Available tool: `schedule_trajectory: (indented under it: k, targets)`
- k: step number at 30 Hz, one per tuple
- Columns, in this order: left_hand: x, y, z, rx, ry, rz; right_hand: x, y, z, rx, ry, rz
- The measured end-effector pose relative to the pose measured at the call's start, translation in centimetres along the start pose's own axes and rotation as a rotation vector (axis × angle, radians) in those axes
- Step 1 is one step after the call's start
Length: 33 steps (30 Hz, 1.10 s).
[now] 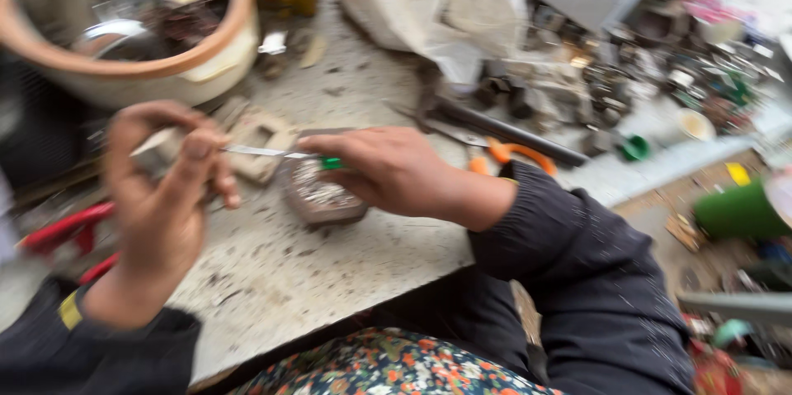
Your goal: The person uses a screwdriver to adjust a small metal lock mechanism held in the left hand, repeatedly inserting and turning the tool. They also use a hammer to tap the screwdriver while working on the lock. The task continues with repeated adjustments and tapping.
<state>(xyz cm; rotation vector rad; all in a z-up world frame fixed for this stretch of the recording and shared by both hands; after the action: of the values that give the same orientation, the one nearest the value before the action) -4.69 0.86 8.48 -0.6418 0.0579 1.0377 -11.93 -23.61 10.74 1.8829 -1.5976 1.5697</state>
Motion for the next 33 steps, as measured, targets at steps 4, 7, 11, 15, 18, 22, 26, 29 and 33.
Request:
schedule_trajectory:
  k: [4, 7, 11, 15, 18, 22, 26, 29, 33]
  targets:
    - [1.1, 0.4, -0.8, 0.034, 0.101, -0.020, -0.2, -0.5, -0.7, -0.017, -0.079, -0.043]
    - [1.0, 0.1, -1.1, 0.045, 0.115, -0.048, -0.6, -0.6, -1.4, -0.071, -0.084, -0.108]
    - [0.7, 0.0, -0.6, 0.070, 0.086, -0.082, -0.9, -0.5, -1.9, -0.041, -0.104, -0.134]
    - [0.6, 0.1, -0.3, 0.133, 0.099, -0.088, -1.1, -0.4, -1.7, -0.057, -0.138, -0.138]
    - [0.5, 0.0, -0.2, 0.164, 0.123, -0.093, -1.3, -0.4, -1.5, -0.063, -0.174, -0.129]
    - [0.5, 0.1, -0.1, 0.175, 0.119, -0.091, -1.4, -0.5, -1.4, -0.094, -0.170, -0.147]
    - [0.5, 0.1, -0.2, 0.169, 0.071, -0.096, -1.3, -0.5, -1.5, -0.144, -0.154, -0.176]
    - [0.4, 0.0, -0.5, 0.151, 0.031, -0.130, -1.3, -0.5, -1.5, -0.132, -0.164, -0.173]
    - [0.5, 0.2, -0.7, 0.149, 0.015, -0.147, -1.3, -0.5, -1.4, -0.131, -0.159, -0.176]
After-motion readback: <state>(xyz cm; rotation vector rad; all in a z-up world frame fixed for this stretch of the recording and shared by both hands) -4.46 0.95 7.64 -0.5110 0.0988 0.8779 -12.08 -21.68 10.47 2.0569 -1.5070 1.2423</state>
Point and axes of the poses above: each hand's wrist, its own y-axis away from the middle knuckle, its own x-axis out of the back of the hand, z = x × y, the point moved 2 cm from there along -y, towards the middle knuckle, and after that the axes turned 7 degrees about -x, right-handed, at the moved point
